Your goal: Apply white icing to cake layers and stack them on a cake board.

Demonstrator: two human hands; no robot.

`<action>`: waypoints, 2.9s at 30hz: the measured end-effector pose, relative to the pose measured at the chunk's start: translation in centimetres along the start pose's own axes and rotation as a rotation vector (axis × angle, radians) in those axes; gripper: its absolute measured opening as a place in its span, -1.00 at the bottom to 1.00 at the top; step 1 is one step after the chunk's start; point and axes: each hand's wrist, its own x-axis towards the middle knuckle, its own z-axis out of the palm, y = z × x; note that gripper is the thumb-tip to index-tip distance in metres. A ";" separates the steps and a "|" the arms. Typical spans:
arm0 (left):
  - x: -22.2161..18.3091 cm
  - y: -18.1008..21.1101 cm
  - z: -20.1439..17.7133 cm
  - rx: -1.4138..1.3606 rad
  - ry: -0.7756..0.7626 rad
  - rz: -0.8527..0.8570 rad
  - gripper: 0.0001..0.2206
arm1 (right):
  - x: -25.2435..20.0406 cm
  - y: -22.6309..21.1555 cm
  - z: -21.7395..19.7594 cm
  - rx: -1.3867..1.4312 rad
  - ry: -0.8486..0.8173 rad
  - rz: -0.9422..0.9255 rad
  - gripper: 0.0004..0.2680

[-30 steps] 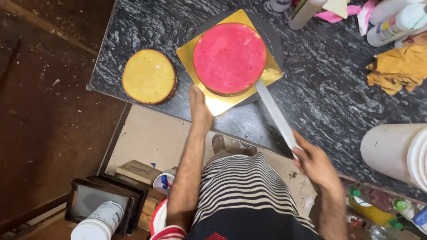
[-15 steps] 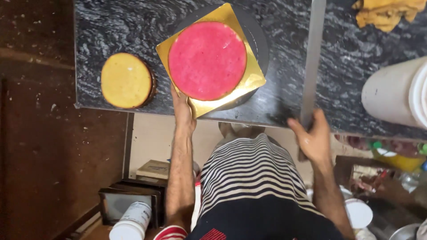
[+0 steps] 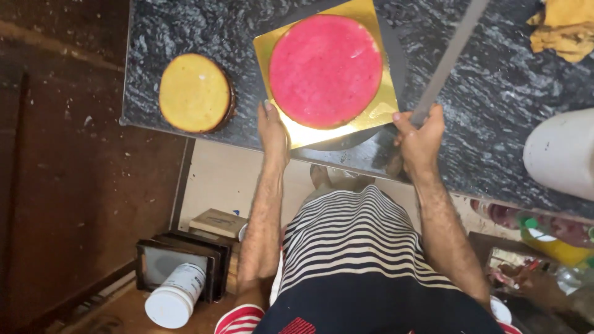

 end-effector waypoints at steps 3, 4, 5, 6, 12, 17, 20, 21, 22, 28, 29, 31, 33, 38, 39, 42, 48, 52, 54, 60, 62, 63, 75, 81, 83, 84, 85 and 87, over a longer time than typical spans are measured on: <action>-2.1 1.9 0.7 0.081 0.016 0.029 -0.41 | -0.7 -0.4 -0.9 -0.018 -0.002 -0.038 -0.74; -3.0 2.6 1.1 0.057 -0.013 0.026 -0.42 | -1.0 -0.4 -1.4 -0.052 0.017 -0.061 -0.74; -3.2 2.5 1.1 0.057 -0.014 0.022 -0.42 | -1.1 -0.1 -1.7 -0.054 0.019 -0.059 -0.74; -3.4 2.4 1.0 0.011 -0.058 0.016 -0.43 | -1.6 0.3 -2.0 -0.066 0.026 -0.027 -0.74; -4.6 6.5 1.9 0.594 0.202 0.471 -0.46 | -4.4 -0.9 -3.5 -0.119 0.076 0.000 -0.77; -5.8 12.5 8.3 1.260 -0.046 0.813 -0.40 | -7.4 -5.8 -4.7 -0.222 0.012 -0.002 -0.82; -5.0 12.1 10.8 1.491 -0.180 0.795 -0.27 | -8.3 -7.6 -4.6 -0.371 -0.038 0.042 -0.80; -4.6 11.7 10.7 1.520 -0.210 0.780 -0.24 | -8.5 -7.4 -4.7 -0.462 -0.044 -0.018 -0.76; -4.3 11.1 10.7 1.545 -0.253 0.765 -0.22 | -9.0 -7.1 -5.0 -0.559 -0.040 -0.072 -0.72; -5.5 11.4 13.1 1.588 -0.329 0.792 -0.32 | -11.2 -5.2 -3.0 -0.824 -0.021 -0.388 -0.77; -6.2 11.2 13.4 1.590 -0.339 0.788 -0.32 | -11.5 -5.0 -2.8 -0.826 -0.019 -0.379 -0.77; -7.2 11.4 14.2 1.627 -0.357 0.797 -0.40 | -11.5 -4.7 -2.1 -0.828 -0.103 -0.280 -0.77; -7.3 11.6 14.4 1.643 -0.378 0.768 -0.40 | -11.9 -5.8 -1.9 -0.823 -0.100 -0.301 -0.76; -6.2 13.3 11.6 1.707 -0.293 0.678 -0.34 | -12.5 -6.6 -2.5 -0.782 -0.098 -0.419 -0.74; -4.9 12.3 10.1 1.697 -0.236 0.677 -0.30 | -12.6 -6.4 -3.0 -0.802 -0.096 -0.368 -0.74; -2.6 10.1 8.4 1.651 -0.187 0.679 -0.22 | -12.4 -5.8 -4.2 -0.820 -0.078 -0.301 -0.74; -4.2 12.7 9.4 1.670 -0.235 0.653 -0.11 | -11.9 -6.1 -5.1 -0.761 -0.009 -0.332 -0.76; -4.1 11.3 10.2 1.690 -0.288 0.684 -0.08 | -12.1 -6.0 -5.6 -0.766 -0.026 -0.335 -0.75; -3.8 10.7 9.9 1.640 -0.316 0.718 -0.09 | -12.2 -5.6 -5.7 -0.797 -0.035 -0.349 -0.74; -5.8 12.3 12.7 1.514 -0.338 0.776 -0.31 | -12.0 -5.6 -3.4 -0.825 -0.063 -0.296 -0.71; -6.4 11.8 14.0 1.506 -0.336 0.778 -0.40 | -12.2 -5.9 -2.3 -0.822 -0.093 -0.237 -0.69; -6.5 11.0 14.5 1.521 -0.340 0.799 -0.46 | -12.4 -6.2 -1.8 -0.851 -0.124 -0.249 -0.69; -6.5 9.8 15.0 1.553 -0.292 0.842 -0.55 | -15.1 -6.9 -0.9 -0.952 -0.159 -0.252 -0.68; -6.5 9.8 15.1 1.542 -0.276 0.846 -0.55 | -10.3 -6.2 1.2 -0.983 -0.105 -0.279 -0.68; -6.6 9.8 15.0 1.533 -0.278 0.858 -0.55 | -9.5 -6.3 1.4 -0.990 -0.107 -0.283 -0.69; -6.7 9.8 15.0 1.517 -0.278 0.876 -0.54 | -9.5 -6.4 1.3 -0.969 -0.107 -0.289 -0.70; -6.6 9.9 14.9 1.501 -0.279 0.894 -0.53 | -9.5 -6.5 1.2 -0.948 -0.106 -0.296 -0.71; -6.6 9.8 15.5 1.485 -0.279 0.879 -0.53 | -11.4 -6.5 0.4 -0.945 -0.108 -0.312 -0.70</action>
